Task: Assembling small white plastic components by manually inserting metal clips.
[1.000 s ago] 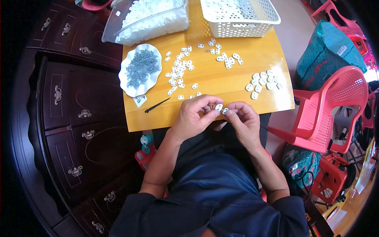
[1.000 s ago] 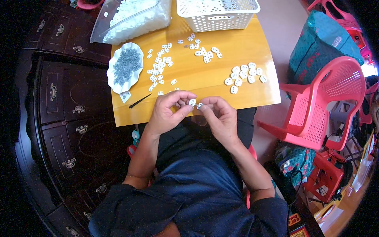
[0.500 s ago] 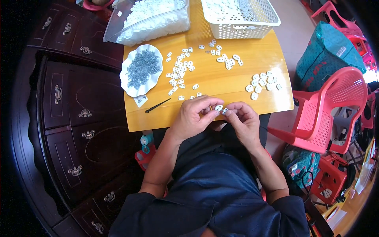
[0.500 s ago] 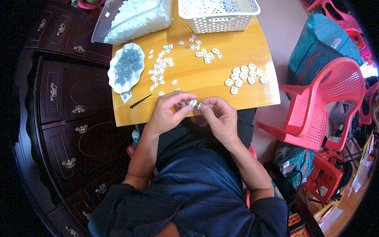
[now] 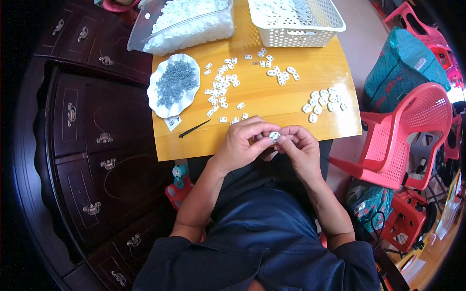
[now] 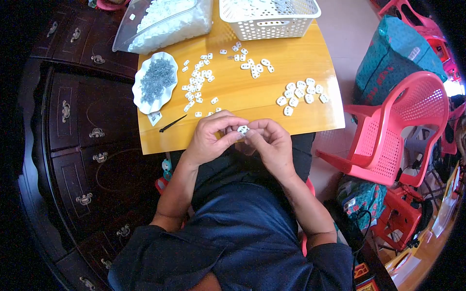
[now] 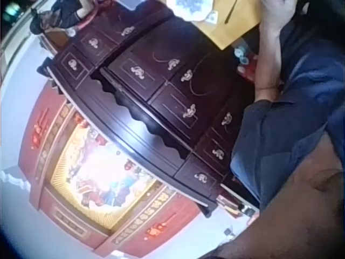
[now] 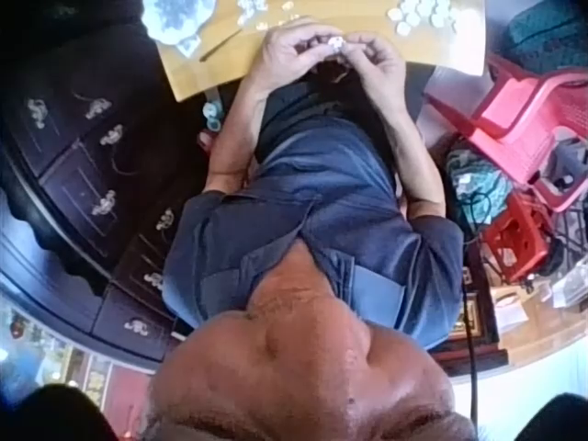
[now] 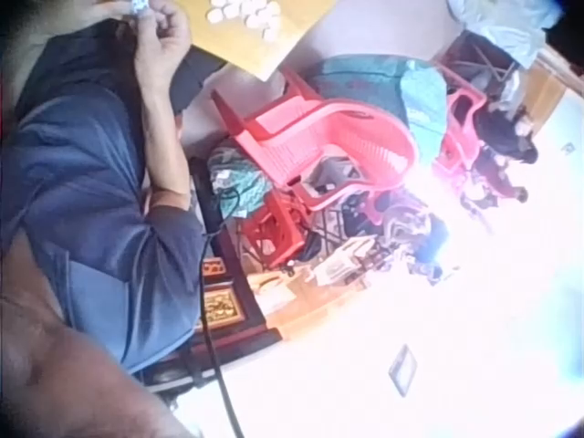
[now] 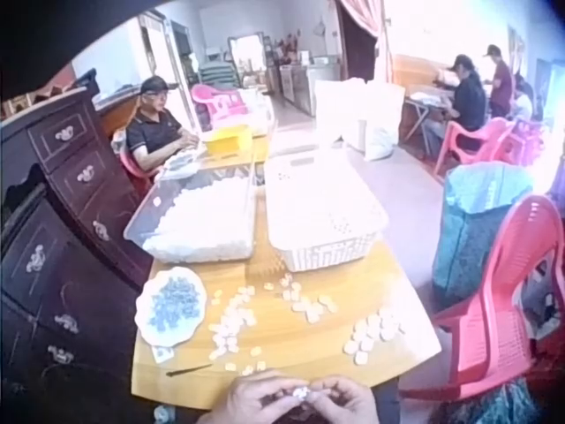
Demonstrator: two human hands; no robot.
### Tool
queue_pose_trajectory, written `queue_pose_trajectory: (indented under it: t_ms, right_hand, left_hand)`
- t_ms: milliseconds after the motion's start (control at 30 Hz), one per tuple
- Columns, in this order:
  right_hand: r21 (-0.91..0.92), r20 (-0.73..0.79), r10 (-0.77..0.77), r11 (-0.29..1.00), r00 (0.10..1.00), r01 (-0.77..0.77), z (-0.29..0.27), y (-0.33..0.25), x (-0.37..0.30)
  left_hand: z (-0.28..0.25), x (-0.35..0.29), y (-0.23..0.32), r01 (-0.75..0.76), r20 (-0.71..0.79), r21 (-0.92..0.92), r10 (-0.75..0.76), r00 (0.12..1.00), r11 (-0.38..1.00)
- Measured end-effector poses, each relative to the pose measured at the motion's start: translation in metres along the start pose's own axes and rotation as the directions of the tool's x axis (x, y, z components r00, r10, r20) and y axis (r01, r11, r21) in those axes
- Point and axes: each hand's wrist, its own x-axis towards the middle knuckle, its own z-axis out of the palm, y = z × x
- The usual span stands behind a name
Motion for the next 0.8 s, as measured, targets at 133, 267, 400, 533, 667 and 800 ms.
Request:
queue_pose_trajectory:
  t_ms: [133, 267, 400, 533, 667, 800]
  right_hand:
    - [0.01, 0.013, 0.078, 0.997, 0.997, -0.078, 0.0, -0.005, 0.0]
    - [0.06, 0.034, 0.16, 0.985, 0.987, -0.161, -0.003, -0.005, 0.003]
    - [0.082, 0.061, 0.174, 0.98, 0.983, -0.179, -0.008, -0.004, 0.004]
    - [0.176, 0.057, 0.215, 0.959, 0.975, -0.222, -0.004, -0.008, 0.003]
    - [0.208, 0.053, 0.202, 0.956, 0.978, -0.208, -0.002, -0.009, 0.004]
    - [0.199, 0.065, 0.202, 0.957, 0.977, -0.211, -0.008, -0.004, 0.002]
  left_hand:
    - [-0.001, 0.0, 0.0, 0.011, 0.025, 0.01, -0.011, 1.0, 1.0]
    - [-0.001, 0.002, 0.001, -0.081, 0.038, 0.079, 0.079, 0.996, 0.994]
    - [0.003, 0.002, 0.01, -0.048, 0.047, 0.051, 0.046, 0.998, 0.998]
    - [0.009, 0.002, 0.017, -0.05, 0.031, 0.098, 0.047, 0.998, 0.994]
    - [0.023, 0.004, 0.019, -0.108, -0.069, 0.257, 0.13, 0.989, 0.96]
    - [0.027, 0.0, 0.013, -0.156, -0.078, 0.374, 0.198, 0.977, 0.914]
